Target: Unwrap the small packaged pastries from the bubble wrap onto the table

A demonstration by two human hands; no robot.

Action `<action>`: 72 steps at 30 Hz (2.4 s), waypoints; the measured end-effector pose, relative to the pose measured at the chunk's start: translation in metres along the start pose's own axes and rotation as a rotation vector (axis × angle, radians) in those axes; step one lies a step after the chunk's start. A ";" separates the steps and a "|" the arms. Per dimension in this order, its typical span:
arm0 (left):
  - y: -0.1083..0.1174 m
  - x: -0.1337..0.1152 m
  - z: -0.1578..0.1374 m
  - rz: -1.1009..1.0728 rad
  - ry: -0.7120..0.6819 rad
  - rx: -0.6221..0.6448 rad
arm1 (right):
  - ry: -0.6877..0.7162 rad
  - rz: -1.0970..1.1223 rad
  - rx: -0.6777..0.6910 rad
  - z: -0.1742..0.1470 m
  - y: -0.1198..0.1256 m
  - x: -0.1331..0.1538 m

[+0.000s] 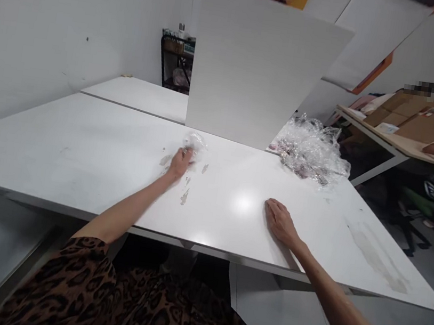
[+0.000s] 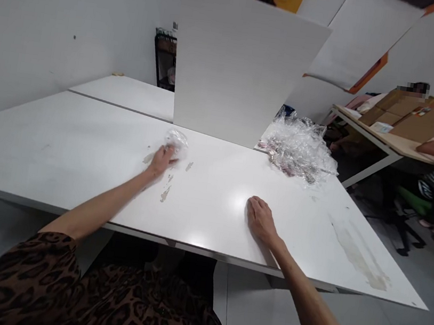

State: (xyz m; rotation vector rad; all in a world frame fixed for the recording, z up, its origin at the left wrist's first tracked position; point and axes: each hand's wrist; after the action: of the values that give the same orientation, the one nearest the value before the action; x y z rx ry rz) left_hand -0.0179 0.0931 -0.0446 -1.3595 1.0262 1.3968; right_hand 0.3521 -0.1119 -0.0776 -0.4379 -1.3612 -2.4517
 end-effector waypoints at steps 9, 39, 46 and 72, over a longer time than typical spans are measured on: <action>-0.007 -0.017 -0.118 -0.096 0.133 0.582 | -0.608 1.134 -0.092 0.008 -0.044 0.154; 0.043 -0.033 -0.118 -0.287 0.412 0.426 | -0.798 1.428 -0.341 0.033 -0.047 0.210; 0.036 -0.042 -0.138 -0.126 0.227 0.447 | -0.567 1.377 -0.423 0.032 -0.040 0.223; 0.051 -0.060 -0.116 -0.070 0.053 0.572 | -0.836 1.658 -0.224 0.062 -0.062 0.180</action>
State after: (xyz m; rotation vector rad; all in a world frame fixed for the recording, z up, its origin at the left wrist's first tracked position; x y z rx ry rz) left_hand -0.0396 -0.0349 0.0081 -0.9955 1.2782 0.9160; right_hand 0.1708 -0.0481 -0.0212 -1.8044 -0.3475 -0.9371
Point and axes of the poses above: each hand's wrist, its own z-axis towards the middle knuckle, its own y-axis out of the back of the hand, x = y × z, and after that the axes turned 14 degrees about -x, right-handed
